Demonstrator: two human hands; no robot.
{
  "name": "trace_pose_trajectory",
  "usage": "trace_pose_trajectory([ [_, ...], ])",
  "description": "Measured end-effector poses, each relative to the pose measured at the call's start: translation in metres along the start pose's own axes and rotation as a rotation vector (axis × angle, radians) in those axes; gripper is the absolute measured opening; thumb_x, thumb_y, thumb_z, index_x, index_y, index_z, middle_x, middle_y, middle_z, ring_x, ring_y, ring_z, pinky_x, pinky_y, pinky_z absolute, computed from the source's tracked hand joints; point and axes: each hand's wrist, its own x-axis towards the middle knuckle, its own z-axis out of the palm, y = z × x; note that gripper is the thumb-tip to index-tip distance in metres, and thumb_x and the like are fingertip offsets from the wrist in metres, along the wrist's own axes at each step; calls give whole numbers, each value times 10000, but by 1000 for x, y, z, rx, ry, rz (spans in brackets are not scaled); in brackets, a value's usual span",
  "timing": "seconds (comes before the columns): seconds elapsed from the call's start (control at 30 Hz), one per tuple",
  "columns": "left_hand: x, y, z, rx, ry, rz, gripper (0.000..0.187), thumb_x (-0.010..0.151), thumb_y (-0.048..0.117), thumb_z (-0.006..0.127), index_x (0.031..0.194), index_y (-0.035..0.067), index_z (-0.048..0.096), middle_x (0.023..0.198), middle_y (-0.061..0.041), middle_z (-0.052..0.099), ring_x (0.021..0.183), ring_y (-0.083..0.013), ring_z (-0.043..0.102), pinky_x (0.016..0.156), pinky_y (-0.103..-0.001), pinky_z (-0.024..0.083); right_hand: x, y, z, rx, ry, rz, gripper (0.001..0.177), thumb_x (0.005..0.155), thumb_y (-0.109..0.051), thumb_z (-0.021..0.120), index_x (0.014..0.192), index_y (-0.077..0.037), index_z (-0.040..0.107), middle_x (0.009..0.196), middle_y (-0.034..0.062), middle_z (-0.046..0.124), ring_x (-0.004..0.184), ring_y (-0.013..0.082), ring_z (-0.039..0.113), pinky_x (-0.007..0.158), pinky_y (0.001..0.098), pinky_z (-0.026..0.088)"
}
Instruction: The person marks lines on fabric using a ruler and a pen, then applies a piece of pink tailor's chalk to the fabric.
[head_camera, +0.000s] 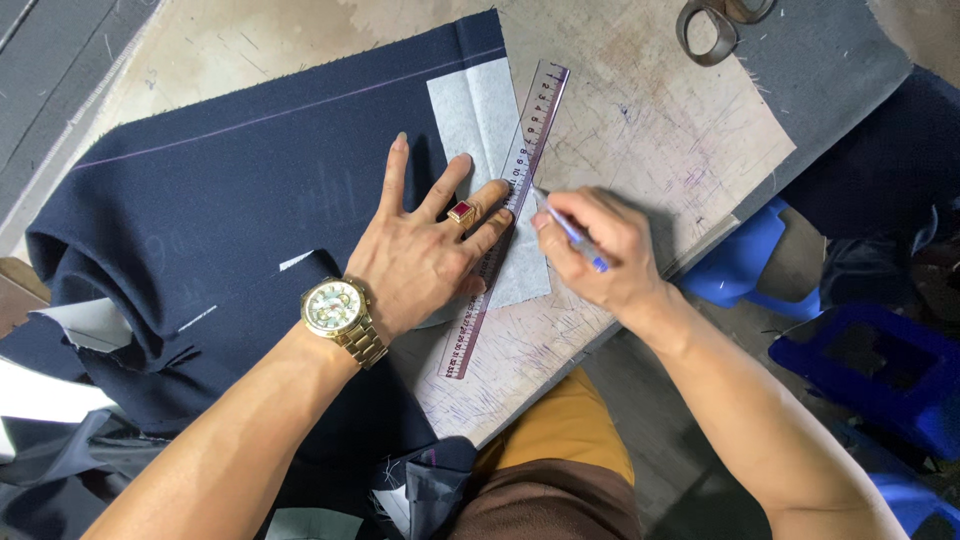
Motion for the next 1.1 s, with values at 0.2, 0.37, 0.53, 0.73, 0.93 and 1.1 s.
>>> trace_pose_trajectory([
  [0.2,0,-1,1,-8,8,4,770,858,543,644,1536,211,493,1604,-26,475,1509,-422,346,1128,-840,86,6,-4,-3,-57,79,59,83,995,21,654,1029,87,691,813,171,731,591,209,681,480,294,571],
  [0.37,1,0,0,-5,3,-2,787,821,524,675,1520,207,504,1604,-25,470,1507,-413,348,1127,-840,87,-36,-48,17,88,-129,-31,177,994,-158,556,971,-26,671,821,79,706,682,201,644,692,357,514],
  [0.53,0,0,-1,16,49,-4,795,777,561,718,1471,201,572,1571,-13,518,1492,-406,385,1129,-833,120,-49,-55,31,157,-177,-140,56,894,31,624,931,-9,636,775,90,697,655,188,650,617,282,583],
  [0.73,4,1,-1,13,-15,7,802,816,570,660,1514,206,510,1601,-17,472,1494,-418,368,1119,-843,105,39,1,-21,-73,37,391,325,1079,-288,519,941,-79,728,790,46,779,741,199,780,616,328,568],
  [0.93,3,1,1,24,-23,-6,817,827,618,642,1527,225,491,1596,-9,478,1516,-407,335,1131,-836,74,84,-9,-82,-211,-278,1087,450,1177,-159,542,759,-26,640,831,76,786,404,49,512,281,169,310],
  [1.1,2,0,2,21,-21,-7,827,812,628,658,1512,217,500,1598,-19,467,1502,-407,348,1117,-850,86,47,-18,-61,-820,-188,293,362,1080,-324,665,1247,-7,614,952,155,648,867,311,590,706,413,549],
])
